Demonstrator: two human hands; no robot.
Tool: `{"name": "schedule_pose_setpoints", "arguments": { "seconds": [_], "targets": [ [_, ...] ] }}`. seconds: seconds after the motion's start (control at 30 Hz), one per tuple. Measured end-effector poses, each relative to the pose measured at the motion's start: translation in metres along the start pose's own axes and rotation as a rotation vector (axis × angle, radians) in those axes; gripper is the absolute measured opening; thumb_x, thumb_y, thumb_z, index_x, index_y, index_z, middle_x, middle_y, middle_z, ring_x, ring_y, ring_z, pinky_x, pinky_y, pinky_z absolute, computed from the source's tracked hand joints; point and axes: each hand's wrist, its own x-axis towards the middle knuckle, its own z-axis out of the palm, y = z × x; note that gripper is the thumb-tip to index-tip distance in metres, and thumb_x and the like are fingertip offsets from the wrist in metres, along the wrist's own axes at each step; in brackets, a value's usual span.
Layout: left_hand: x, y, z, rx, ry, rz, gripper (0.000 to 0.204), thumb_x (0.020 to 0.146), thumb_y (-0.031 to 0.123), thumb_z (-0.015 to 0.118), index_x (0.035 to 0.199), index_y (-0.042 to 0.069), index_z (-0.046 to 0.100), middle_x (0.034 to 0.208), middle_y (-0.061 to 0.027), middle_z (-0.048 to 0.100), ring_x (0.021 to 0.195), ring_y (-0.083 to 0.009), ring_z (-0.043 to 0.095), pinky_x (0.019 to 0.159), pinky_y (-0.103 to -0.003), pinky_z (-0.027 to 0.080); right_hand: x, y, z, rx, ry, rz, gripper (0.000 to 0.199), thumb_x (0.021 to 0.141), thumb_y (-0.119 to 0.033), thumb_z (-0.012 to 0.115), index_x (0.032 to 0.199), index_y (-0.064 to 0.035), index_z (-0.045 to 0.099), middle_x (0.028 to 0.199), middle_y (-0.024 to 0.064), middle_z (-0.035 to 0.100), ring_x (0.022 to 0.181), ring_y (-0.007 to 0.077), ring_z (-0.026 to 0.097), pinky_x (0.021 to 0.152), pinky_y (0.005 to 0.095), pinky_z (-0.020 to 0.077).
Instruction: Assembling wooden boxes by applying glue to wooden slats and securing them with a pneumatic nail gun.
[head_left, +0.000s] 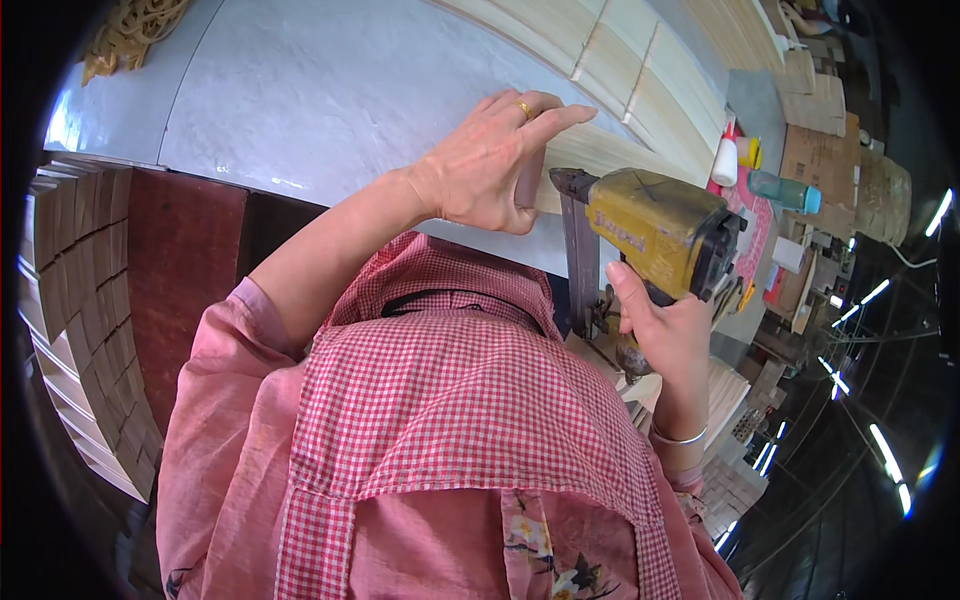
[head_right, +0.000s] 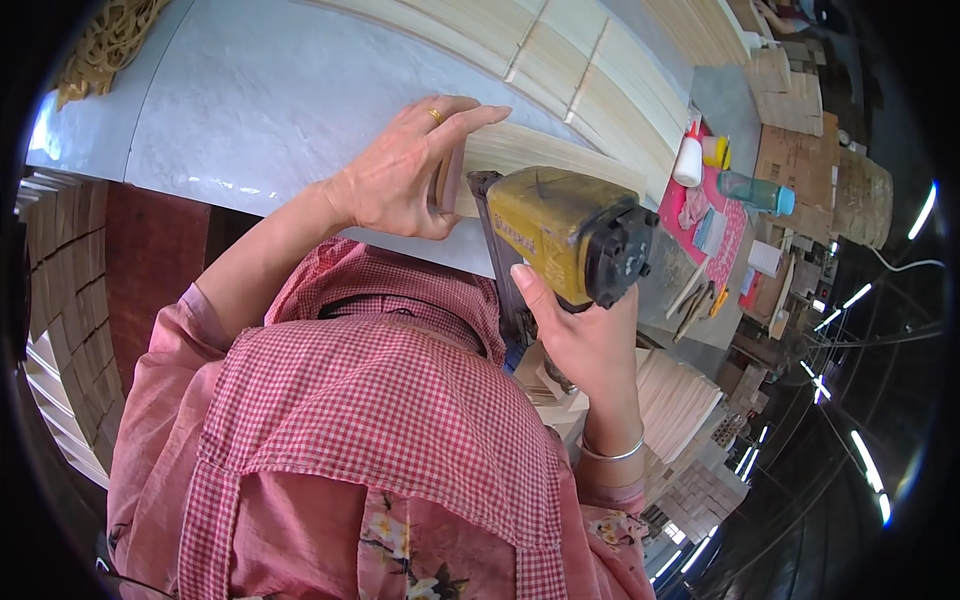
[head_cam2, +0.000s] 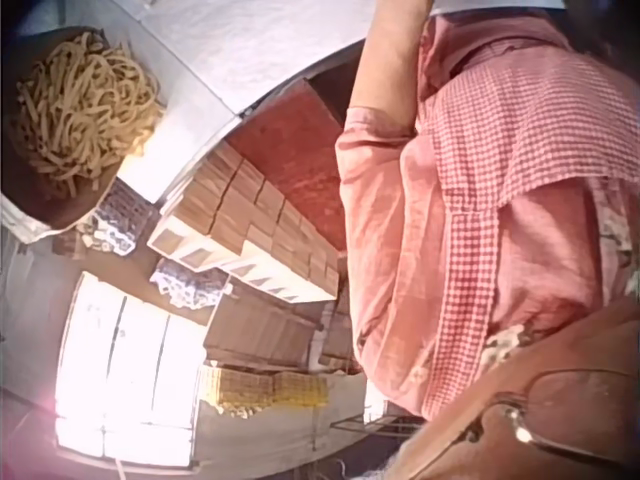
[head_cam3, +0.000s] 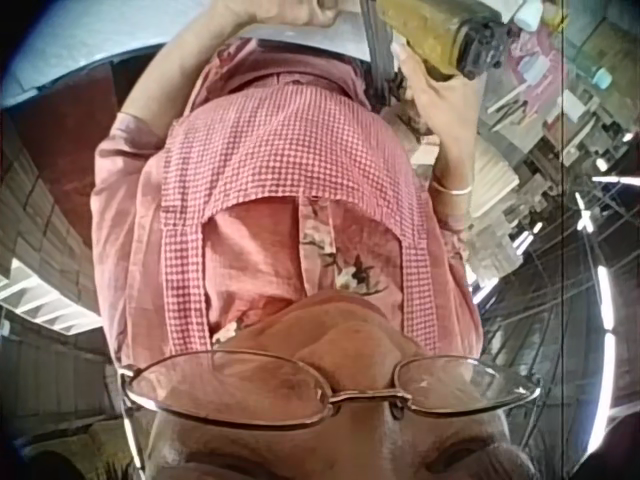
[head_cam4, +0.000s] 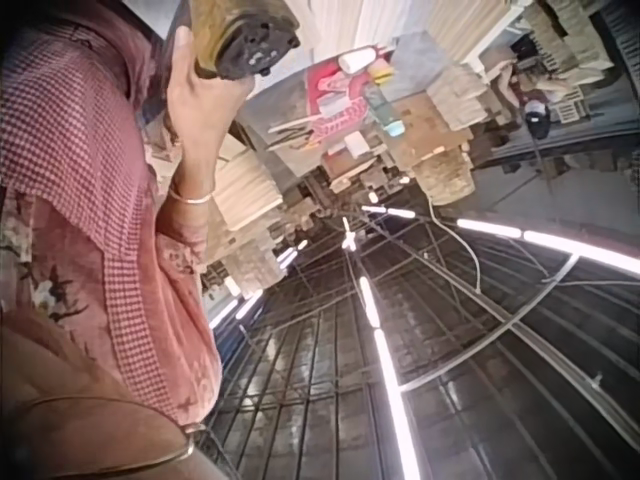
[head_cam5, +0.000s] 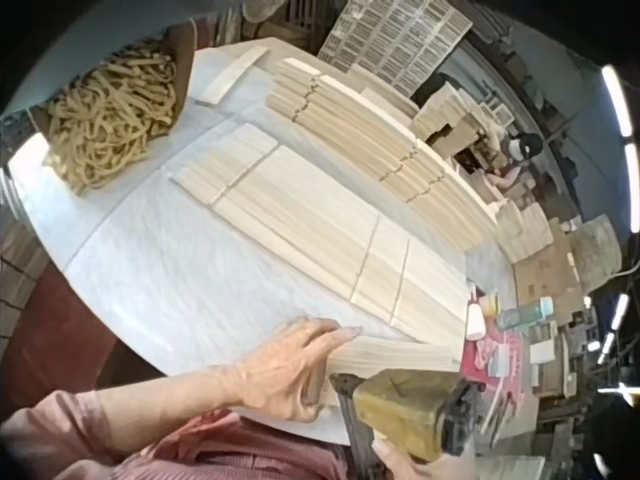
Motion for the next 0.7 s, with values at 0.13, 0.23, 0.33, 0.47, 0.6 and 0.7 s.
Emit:
{"name": "schedule_pose_setpoints", "arguments": {
  "seconds": [0.13, 0.23, 0.33, 0.47, 0.6, 0.7],
  "targets": [
    [-0.001, -0.001, 0.000, 0.029, -0.022, -0.012, 0.097, 0.055, 0.017, 0.073, 0.147, 0.009, 0.043, 0.122, -0.0160, 0.057, 0.107, -0.0342, 0.058, 0.105, -0.044, 0.042, 0.007, -0.002, 0.000, -0.002, -0.078, 0.031, 0.030, 0.088, -0.004, 0.074, 0.116, 0.0042, 0.066, 0.108, 0.0131, 0.075, 0.089, 0.0221, 0.073, 0.075, 0.0306, 0.0570],
    [0.001, 0.000, -0.001, 0.038, -0.024, -0.005, 0.099, 0.054, 0.018, 0.073, 0.148, 0.010, 0.042, 0.120, -0.0158, 0.057, 0.106, -0.0339, 0.058, 0.106, -0.044, 0.041, 0.009, 0.001, 0.002, -0.018, -0.025, -0.013, 0.025, 0.092, -0.023, 0.075, 0.098, 0.0007, 0.071, 0.072, 0.0034, 0.064, 0.059, 0.0130, 0.058, 0.054, 0.0243, 0.0443],
    [0.001, 0.000, -0.001, 0.039, -0.037, -0.010, 0.100, 0.054, 0.018, 0.073, 0.149, 0.009, 0.040, 0.122, -0.0167, 0.056, 0.107, -0.0342, 0.058, 0.106, -0.044, 0.041, 0.011, 0.000, 0.001, -0.038, -0.018, -0.010, 0.030, 0.093, -0.031, 0.075, 0.092, -0.0006, 0.073, 0.060, 0.0001, 0.060, 0.049, 0.0099, 0.053, 0.047, 0.0220, 0.0400],
    [0.000, -0.001, -0.001, 0.040, -0.069, -0.026, 0.101, 0.057, 0.017, 0.073, 0.152, 0.008, 0.037, 0.129, -0.0198, 0.055, 0.111, -0.0354, 0.057, 0.108, -0.045, 0.041, 0.016, -0.007, -0.003, -0.082, -0.048, 0.034, 0.033, 0.092, -0.034, 0.076, 0.090, -0.0009, 0.074, 0.058, -0.0001, 0.059, 0.049, 0.0098, 0.054, 0.048, 0.0217, 0.0399],
    [-0.012, 0.005, 0.001, -0.059, 0.016, -0.057, 0.098, 0.066, 0.016, 0.074, 0.154, 0.005, 0.033, 0.143, -0.0246, 0.049, 0.125, -0.0388, 0.053, 0.113, -0.047, 0.039, 0.023, -0.020, -0.009, -0.175, -0.154, 0.152, 0.030, 0.088, -0.007, 0.076, 0.113, 0.0042, 0.066, 0.102, 0.0124, 0.076, 0.085, 0.0222, 0.073, 0.071, 0.0301, 0.0569],
    [-0.019, 0.013, -0.008, -0.215, 0.108, -0.239, 0.097, 0.069, 0.017, 0.076, 0.155, 0.004, 0.033, 0.147, -0.0261, 0.045, 0.132, -0.0402, 0.048, 0.115, -0.047, 0.037, 0.027, -0.027, -0.016, -0.175, -0.129, 0.149, 0.030, 0.087, -0.008, 0.076, 0.113, 0.0043, 0.066, 0.097, 0.0115, 0.075, 0.077, 0.0208, 0.071, 0.066, 0.0293, 0.0556]
  ]
}}
